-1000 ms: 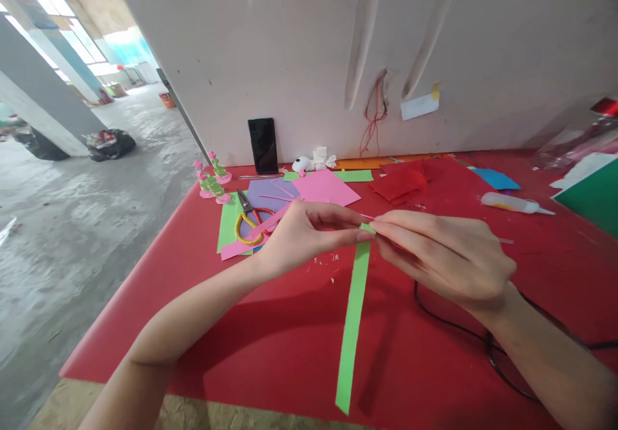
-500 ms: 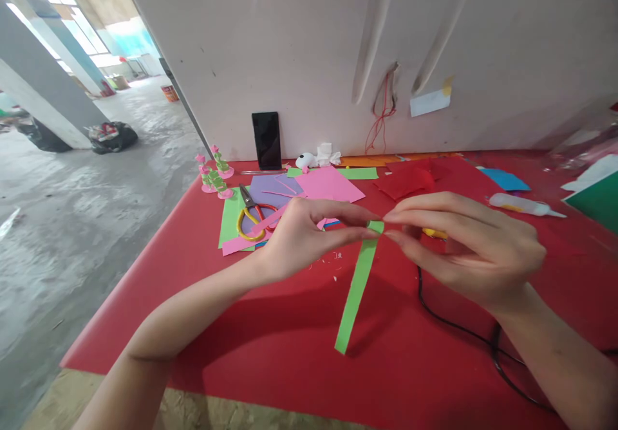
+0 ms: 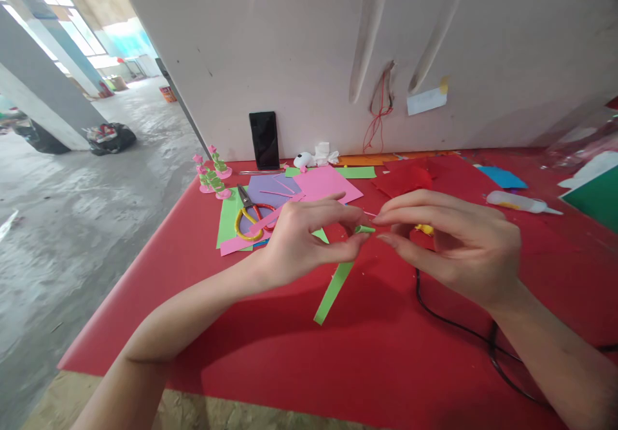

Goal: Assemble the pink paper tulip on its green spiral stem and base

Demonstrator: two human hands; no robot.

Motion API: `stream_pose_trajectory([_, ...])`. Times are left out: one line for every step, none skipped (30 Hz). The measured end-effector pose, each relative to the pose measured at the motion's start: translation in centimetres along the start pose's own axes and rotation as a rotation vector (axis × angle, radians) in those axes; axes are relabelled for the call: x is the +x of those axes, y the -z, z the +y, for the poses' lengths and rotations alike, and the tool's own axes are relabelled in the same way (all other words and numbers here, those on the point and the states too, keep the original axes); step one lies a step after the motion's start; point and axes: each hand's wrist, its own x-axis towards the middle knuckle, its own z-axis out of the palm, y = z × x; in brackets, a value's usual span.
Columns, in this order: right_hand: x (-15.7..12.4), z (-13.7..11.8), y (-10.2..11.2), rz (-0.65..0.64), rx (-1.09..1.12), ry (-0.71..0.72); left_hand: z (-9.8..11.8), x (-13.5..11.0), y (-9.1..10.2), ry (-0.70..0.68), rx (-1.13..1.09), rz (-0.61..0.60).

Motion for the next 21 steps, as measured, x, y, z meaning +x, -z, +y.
stream_pose_trajectory([0.0,0.0,-0.01,-0.002,0.007,-0.01,-0.07,-0.01,-0.01,-0.026,0.022,-0.003])
stream_pose_trajectory([-0.03,0.02,-0.03,0.002,0.01,-0.019,-0.17,-0.03,-0.03,-0.06,0.046,0.0])
stream_pose_trajectory([-0.06,0.06,-0.04,0.006,0.009,-0.028,-0.31,-0.06,-0.06,-0.1,0.074,0.007])
stream_pose_trajectory([-0.11,0.11,-0.05,0.009,0.004,-0.04,-0.45,-0.12,-0.11,-0.142,0.101,0.018])
stream_pose_trajectory([-0.15,0.15,-0.06,0.012,-0.001,-0.048,-0.59,-0.18,-0.16,-0.176,0.124,0.031])
stream_pose_trajectory([-0.2,0.19,-0.05,0.016,-0.009,-0.049,-0.69,-0.25,-0.22,-0.201,0.14,0.046])
stream_pose_trajectory([-0.23,0.22,-0.04,0.018,-0.018,-0.049,-0.75,-0.32,-0.28,-0.206,0.15,0.052])
stream_pose_trajectory([-0.24,0.22,-0.03,0.022,-0.025,-0.047,-0.77,-0.39,-0.34,-0.195,0.153,0.051])
stream_pose_trajectory([-0.24,0.21,-0.01,0.023,-0.039,-0.043,-0.73,-0.44,-0.38,-0.169,0.153,0.044])
stream_pose_trajectory([-0.22,0.19,0.0,0.022,-0.056,-0.034,-0.65,-0.49,-0.42,-0.128,0.149,0.036])
stream_pose_trajectory([-0.19,0.17,0.0,0.02,-0.075,-0.021,-0.56,-0.53,-0.45,-0.082,0.144,0.029])
stream_pose_trajectory([-0.15,0.15,0.0,0.018,-0.092,-0.008,-0.46,-0.56,-0.48,-0.04,0.137,0.026])
stream_pose_trajectory([-0.12,0.13,-0.02,0.016,-0.104,0.005,-0.37,-0.58,-0.5,-0.008,0.129,0.028])
stream_pose_trajectory([-0.09,0.12,-0.05,0.013,-0.108,0.017,-0.3,-0.6,-0.52,0.006,0.122,0.035])
stream_pose_trajectory([-0.08,0.11,-0.08,0.01,-0.108,0.025,-0.25,-0.61,-0.54,0.009,0.116,0.039])
stream_pose_trajectory([-0.09,0.1,-0.11,0.013,-0.106,0.032,-0.22,-0.61,-0.56,0.001,0.11,0.04])
stream_pose_trajectory([-0.11,0.09,-0.13,0.017,-0.115,0.041,-0.2,-0.61,-0.57,-0.01,0.101,0.039])
stream_pose_trajectory([-0.14,0.06,-0.14,0.025,-0.137,0.055,-0.18,-0.58,-0.57,-0.01,0.085,0.034])
stream_pose_trajectory([-0.17,0.02,-0.14,0.036,-0.17,0.076,-0.15,-0.54,-0.55,0.002,0.062,0.031])
stream_pose_trajectory([-0.2,-0.03,-0.12,0.046,-0.208,0.101,-0.11,-0.47,-0.53,0.029,0.032,0.027])
stream_pose_trajectory([-0.23,-0.1,-0.09,0.056,-0.246,0.122,-0.07,-0.38,-0.51,0.068,-0.002,0.02])
